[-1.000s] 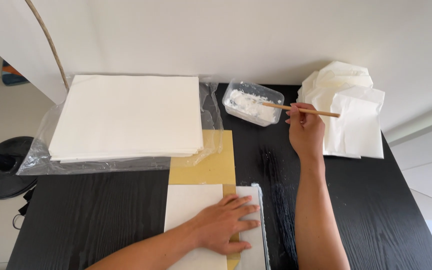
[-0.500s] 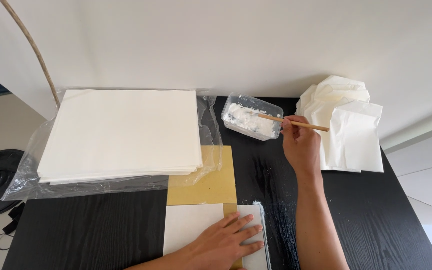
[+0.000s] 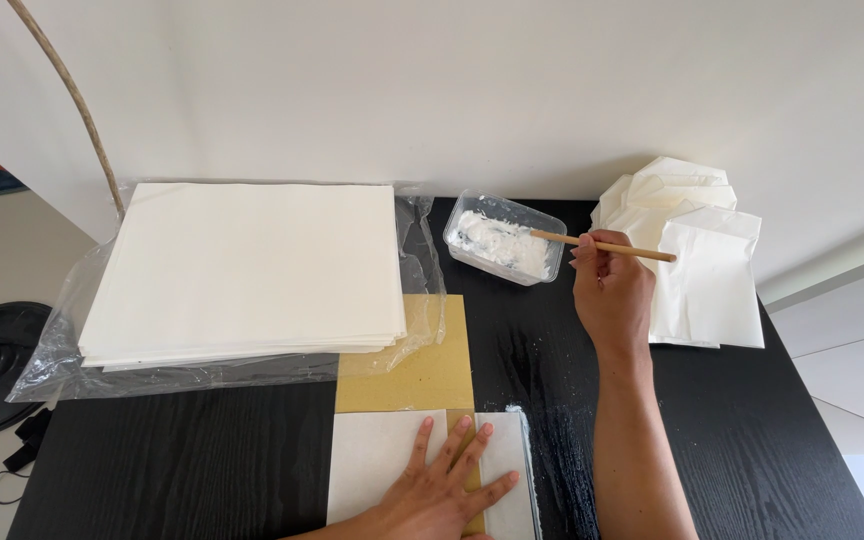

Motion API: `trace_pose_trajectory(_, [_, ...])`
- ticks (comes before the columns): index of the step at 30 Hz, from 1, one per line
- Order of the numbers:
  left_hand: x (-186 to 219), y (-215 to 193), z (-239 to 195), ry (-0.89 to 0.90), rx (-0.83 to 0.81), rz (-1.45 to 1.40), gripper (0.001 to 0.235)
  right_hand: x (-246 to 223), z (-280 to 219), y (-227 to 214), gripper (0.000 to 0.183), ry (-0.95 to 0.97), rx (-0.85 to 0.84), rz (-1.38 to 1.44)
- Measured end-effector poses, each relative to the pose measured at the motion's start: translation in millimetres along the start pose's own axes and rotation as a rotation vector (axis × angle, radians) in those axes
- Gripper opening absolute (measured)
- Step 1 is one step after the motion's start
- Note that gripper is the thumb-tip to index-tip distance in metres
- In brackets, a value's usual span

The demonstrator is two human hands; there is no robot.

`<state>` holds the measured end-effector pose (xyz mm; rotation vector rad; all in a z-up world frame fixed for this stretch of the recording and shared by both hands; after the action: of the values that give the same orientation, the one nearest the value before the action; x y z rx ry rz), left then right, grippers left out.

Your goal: Folding paper sheets and applying glue to the edges using a brush to assemble paper products.

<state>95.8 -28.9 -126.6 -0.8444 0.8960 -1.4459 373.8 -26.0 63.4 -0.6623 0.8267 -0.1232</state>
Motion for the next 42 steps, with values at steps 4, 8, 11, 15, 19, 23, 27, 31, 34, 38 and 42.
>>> trace_pose_trajectory(4, [-3,-10,4,0.027,0.046,0.025,0.091,7,-2,11,0.019,0.003,-0.037,0.032])
trace_pose_trajectory(8, [-3,-7,4,0.036,0.026,0.034,0.089,7,-2,15,0.022,0.033,-0.049,0.035])
trace_pose_trajectory(11, [-3,-4,3,0.042,0.032,0.02,0.09,10,-2,11,0.022,0.009,0.018,0.046])
trace_pose_trajectory(15, [-2,-2,3,0.018,0.063,0.02,0.094,9,-4,15,0.021,0.009,-0.022,-0.007])
trace_pose_trajectory(19, [-2,-2,2,0.026,0.038,0.015,0.092,5,-2,4,0.023,0.007,0.05,0.056])
trace_pose_trajectory(23, [-3,-2,3,0.022,0.067,0.004,0.09,0,0,-5,0.025,0.135,-0.038,0.052])
trace_pose_trajectory(27, [-4,-8,5,0.034,0.068,0.047,0.09,4,0,-4,0.022,0.093,-0.09,-0.02])
trace_pose_trajectory(31, [-3,0,1,0.028,0.045,0.017,0.088,-4,0,-13,0.019,0.041,-0.064,-0.023])
trace_pose_trajectory(34, [-3,-2,3,0.021,0.088,0.068,0.096,-12,0,-16,0.023,0.043,-0.053,-0.046])
trace_pose_trajectory(38, [-3,-1,4,0.022,0.093,0.069,0.096,-15,-3,-8,0.023,0.144,-0.167,-0.049])
trace_pose_trajectory(42, [-4,-4,4,0.03,0.094,0.101,0.1,-11,-2,-12,0.021,0.103,-0.113,0.005])
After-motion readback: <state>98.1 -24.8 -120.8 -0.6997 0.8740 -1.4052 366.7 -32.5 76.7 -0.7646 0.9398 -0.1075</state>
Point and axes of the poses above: each hand's wrist, its own z-axis towards the middle knuckle, its own y-axis out of the palm, x = y × z, the point moved 4 cm from there along z, towards the middle knuckle, and after that the axes turned 3 degrees about -y, right-handed, at the moved point
